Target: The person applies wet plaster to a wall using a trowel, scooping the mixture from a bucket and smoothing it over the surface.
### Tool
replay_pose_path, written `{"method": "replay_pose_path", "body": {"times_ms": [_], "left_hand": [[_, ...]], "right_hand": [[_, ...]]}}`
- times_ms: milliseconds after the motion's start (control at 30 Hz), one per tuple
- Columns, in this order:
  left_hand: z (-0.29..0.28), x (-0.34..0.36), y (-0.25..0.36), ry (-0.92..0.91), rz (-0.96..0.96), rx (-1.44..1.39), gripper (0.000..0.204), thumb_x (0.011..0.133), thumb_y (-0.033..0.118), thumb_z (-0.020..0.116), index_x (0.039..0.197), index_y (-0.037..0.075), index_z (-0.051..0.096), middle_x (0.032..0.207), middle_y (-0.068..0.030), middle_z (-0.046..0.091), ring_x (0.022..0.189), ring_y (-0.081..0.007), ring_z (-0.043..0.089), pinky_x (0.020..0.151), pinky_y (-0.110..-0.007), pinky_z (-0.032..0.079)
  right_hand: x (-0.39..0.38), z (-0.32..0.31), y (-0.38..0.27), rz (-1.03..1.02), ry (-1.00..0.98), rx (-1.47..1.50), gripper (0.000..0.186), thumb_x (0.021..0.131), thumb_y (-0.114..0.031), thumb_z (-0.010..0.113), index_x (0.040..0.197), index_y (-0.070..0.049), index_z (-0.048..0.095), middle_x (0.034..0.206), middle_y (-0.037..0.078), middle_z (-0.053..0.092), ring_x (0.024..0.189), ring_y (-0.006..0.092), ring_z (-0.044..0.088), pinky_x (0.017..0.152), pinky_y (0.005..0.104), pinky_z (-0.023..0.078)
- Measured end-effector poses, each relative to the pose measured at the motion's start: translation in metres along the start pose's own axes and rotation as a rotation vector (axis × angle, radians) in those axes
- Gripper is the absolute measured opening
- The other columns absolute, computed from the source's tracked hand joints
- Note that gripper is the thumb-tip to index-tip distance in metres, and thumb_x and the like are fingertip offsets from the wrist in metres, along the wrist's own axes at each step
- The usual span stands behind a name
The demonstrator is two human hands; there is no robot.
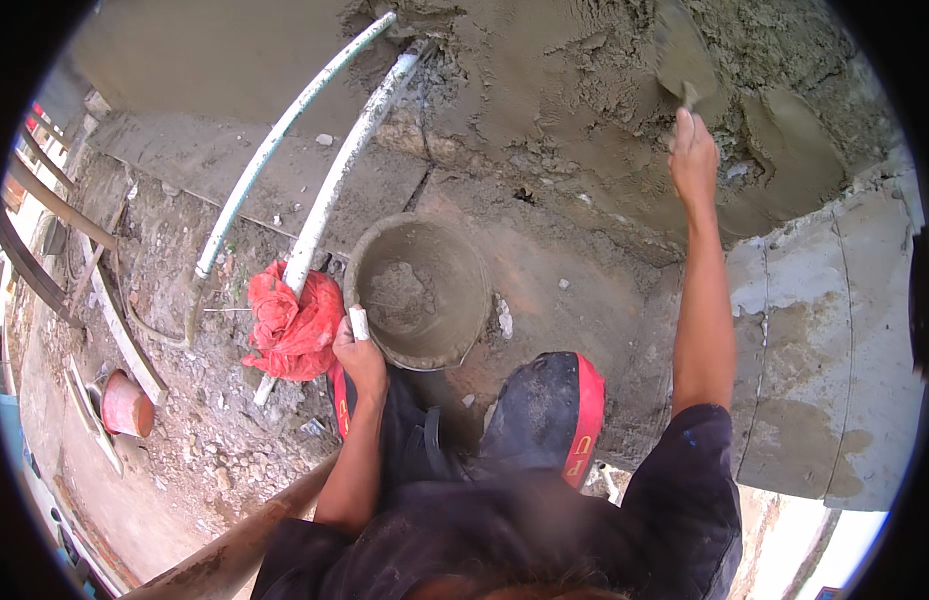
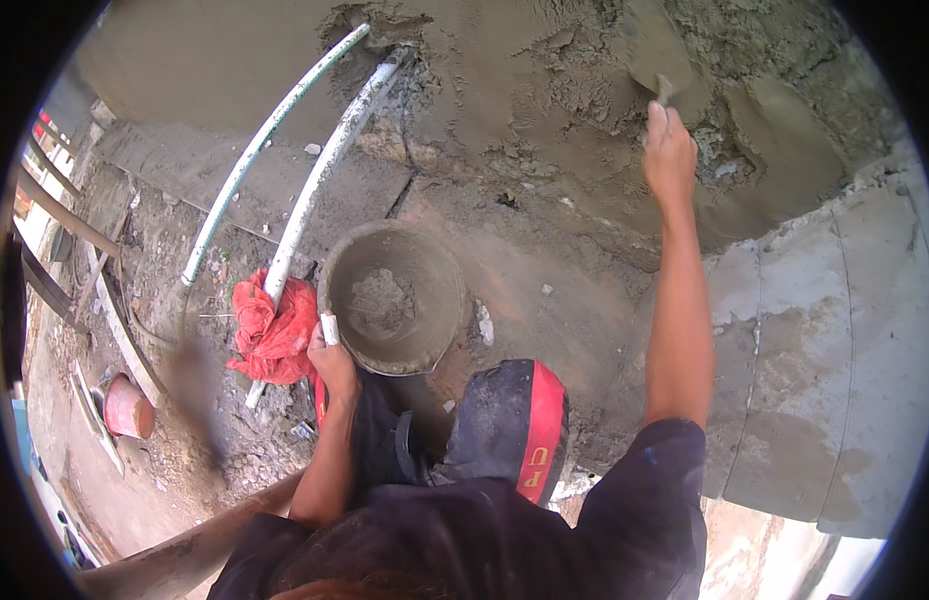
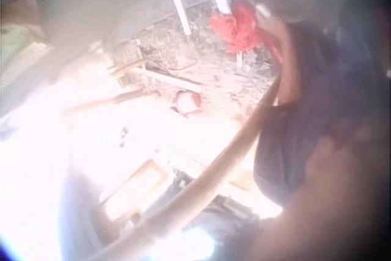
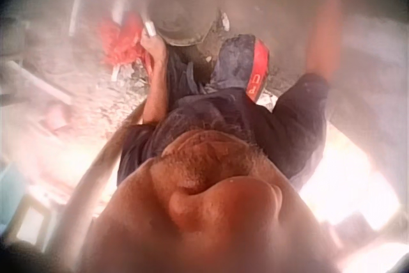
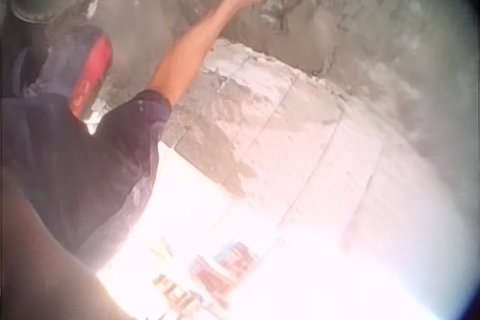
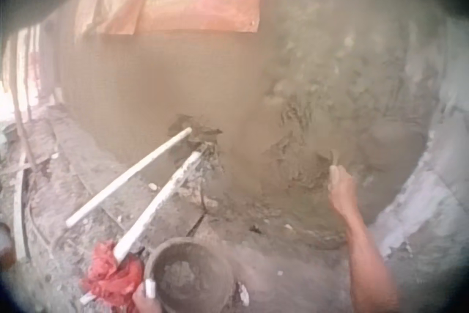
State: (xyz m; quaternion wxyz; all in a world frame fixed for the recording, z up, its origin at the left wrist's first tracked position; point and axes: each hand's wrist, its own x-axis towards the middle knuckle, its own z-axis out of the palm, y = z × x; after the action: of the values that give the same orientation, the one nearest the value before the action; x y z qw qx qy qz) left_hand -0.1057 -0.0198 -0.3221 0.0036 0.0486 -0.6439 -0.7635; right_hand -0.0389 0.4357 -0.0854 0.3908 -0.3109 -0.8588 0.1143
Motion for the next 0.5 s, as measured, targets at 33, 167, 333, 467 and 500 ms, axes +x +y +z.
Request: {"method": "replay_pose_path", "body": {"times_ms": [33, 167, 333, 467, 500], "left_hand": [[0.004, 0.003, 0.005, 0.024, -0.007, -0.013, 0.030, 0.102, 0.022, 0.056, 0.078, 0.005, 0.059, 0.072, 0.0075, 0.049, 0.069, -0.0030, 0.038, 0.059, -0.023, 0.033], [0.016, 0.023, 0.007, 0.025, 0.062, 0.002, 0.030, 0.102, 0.023, 0.056, 0.079, 0.004, 0.059, 0.070, 0.0089, 0.043, 0.067, -0.0029, 0.034, 0.056, -0.024, 0.028], [0.031, 0.034, 0.018, -0.109, 0.102, 0.139, 0.032, 0.101, 0.024, 0.057, 0.086, -0.002, 0.064, 0.071, 0.0070, 0.047, 0.066, -0.0043, 0.037, 0.057, -0.025, 0.031], [0.025, 0.029, 0.014, -0.101, 0.153, 0.153, 0.033, 0.101, 0.024, 0.057, 0.086, -0.003, 0.065, 0.073, 0.0054, 0.053, 0.068, -0.0046, 0.042, 0.058, -0.025, 0.035], [0.020, 0.027, 0.014, -0.096, 0.146, 0.154, 0.033, 0.101, 0.024, 0.057, 0.085, -0.003, 0.065, 0.074, 0.0054, 0.054, 0.068, -0.0044, 0.042, 0.058, -0.025, 0.035]], "right_hand": [[-0.017, 0.001, 0.011, -0.025, 0.056, -0.030, 0.041, 0.102, -0.040, 0.044, 0.095, -0.002, 0.059, 0.081, 0.028, 0.064, 0.081, 0.0485, 0.062, 0.069, 0.0555, 0.043], [-0.099, 0.025, 0.007, -0.215, -0.093, -0.236, 0.033, 0.100, -0.039, 0.051, 0.100, -0.007, 0.056, 0.072, 0.022, 0.065, 0.065, 0.0432, 0.064, 0.055, 0.0517, 0.048], [-0.141, 0.117, 0.019, -0.288, -0.579, -0.409, 0.042, 0.100, -0.045, 0.047, 0.104, -0.004, 0.056, 0.085, 0.021, 0.069, 0.079, 0.0396, 0.069, 0.066, 0.0507, 0.055], [-0.078, 0.101, 0.007, -0.182, -0.518, -0.425, 0.043, 0.101, -0.046, 0.044, 0.105, -0.004, 0.056, 0.088, 0.021, 0.069, 0.080, 0.0385, 0.070, 0.069, 0.0503, 0.056], [-0.063, 0.080, -0.002, -0.179, -0.484, -0.414, 0.044, 0.101, -0.046, 0.044, 0.105, -0.004, 0.056, 0.085, 0.021, 0.069, 0.077, 0.0380, 0.070, 0.067, 0.0509, 0.056]]}}
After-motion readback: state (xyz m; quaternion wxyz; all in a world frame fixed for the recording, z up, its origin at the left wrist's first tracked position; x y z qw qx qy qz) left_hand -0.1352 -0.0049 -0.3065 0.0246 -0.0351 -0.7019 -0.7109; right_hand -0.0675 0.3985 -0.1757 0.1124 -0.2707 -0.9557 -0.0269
